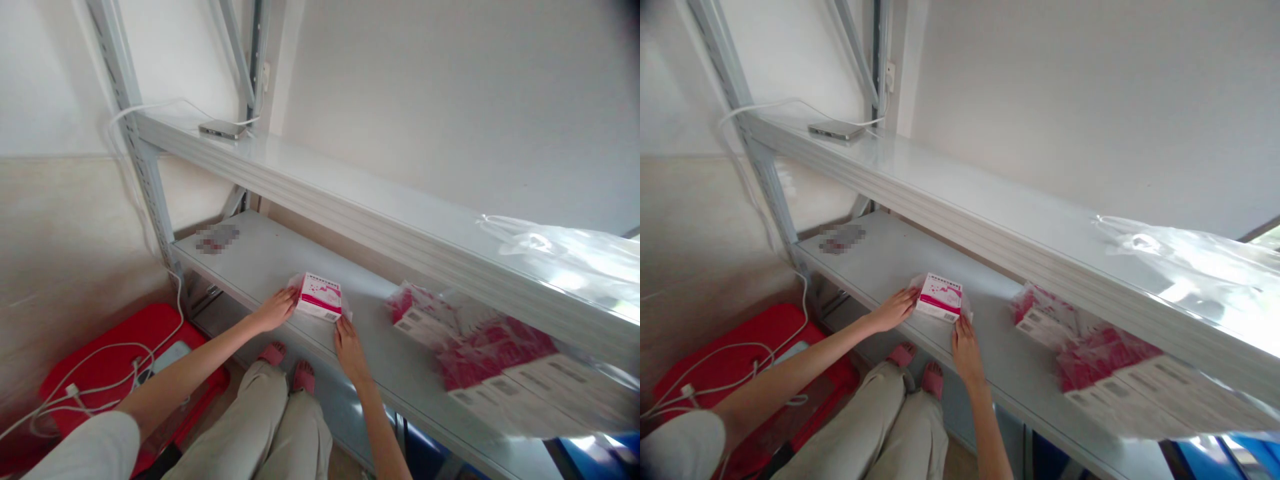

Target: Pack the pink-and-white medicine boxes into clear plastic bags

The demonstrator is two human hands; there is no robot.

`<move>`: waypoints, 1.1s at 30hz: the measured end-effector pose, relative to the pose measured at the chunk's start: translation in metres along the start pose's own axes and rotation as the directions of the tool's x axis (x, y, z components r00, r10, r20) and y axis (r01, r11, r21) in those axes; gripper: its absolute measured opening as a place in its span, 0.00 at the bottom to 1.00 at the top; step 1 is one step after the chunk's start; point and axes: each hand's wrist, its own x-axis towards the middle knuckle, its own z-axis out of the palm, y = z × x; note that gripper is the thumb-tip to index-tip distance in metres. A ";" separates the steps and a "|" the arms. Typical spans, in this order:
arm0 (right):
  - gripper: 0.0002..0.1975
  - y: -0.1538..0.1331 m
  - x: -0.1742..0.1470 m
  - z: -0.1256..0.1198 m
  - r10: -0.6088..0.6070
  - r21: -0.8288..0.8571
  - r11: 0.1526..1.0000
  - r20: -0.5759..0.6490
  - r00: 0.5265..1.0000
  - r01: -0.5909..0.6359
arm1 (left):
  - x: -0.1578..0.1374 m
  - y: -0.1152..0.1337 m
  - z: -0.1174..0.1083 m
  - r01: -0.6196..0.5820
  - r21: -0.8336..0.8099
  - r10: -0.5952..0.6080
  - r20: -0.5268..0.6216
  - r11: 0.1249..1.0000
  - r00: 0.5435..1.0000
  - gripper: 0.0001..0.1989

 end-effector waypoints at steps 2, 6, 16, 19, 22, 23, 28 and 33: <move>0.23 -0.004 -0.014 0.001 -0.012 -0.035 0.999 0.000 1.000 0.012 | -0.012 0.000 -0.004 -0.013 0.004 0.012 0.049 1.000 0.999 0.22; 0.23 -0.007 -0.018 -0.008 0.032 0.070 0.997 -0.101 0.994 -0.025 | -0.017 -0.001 -0.022 0.006 -0.141 0.002 0.056 0.990 0.998 0.32; 0.39 -0.015 0.077 -0.051 -0.048 0.304 0.949 -0.114 0.992 0.081 | 0.049 -0.003 -0.035 -0.013 -0.447 0.034 0.039 0.894 0.999 0.61; 0.45 -0.016 0.098 -0.045 -0.121 0.343 0.937 0.157 0.980 0.061 | 0.058 -0.012 -0.021 0.001 -0.516 0.055 0.092 0.856 0.994 0.63; 0.45 -0.008 0.107 -0.038 -0.102 0.364 0.931 0.243 0.965 0.007 | 0.057 -0.021 -0.009 0.046 -0.596 0.006 0.085 0.802 0.996 0.63; 0.47 -0.004 0.108 -0.036 -0.078 0.363 0.932 0.230 0.970 -0.012 | 0.057 -0.023 -0.006 0.051 -0.619 -0.003 0.079 0.784 0.997 0.64; 0.64 0.010 0.100 -0.032 -0.050 0.557 0.807 0.397 0.916 -0.198 | 0.058 -0.032 0.003 -0.048 -0.582 0.089 0.041 0.812 0.995 0.68; 0.66 -0.003 0.091 -0.038 -0.013 0.587 0.773 0.394 0.919 -0.241 | 0.059 -0.034 0.005 -0.031 -0.550 0.074 0.056 0.834 0.996 0.71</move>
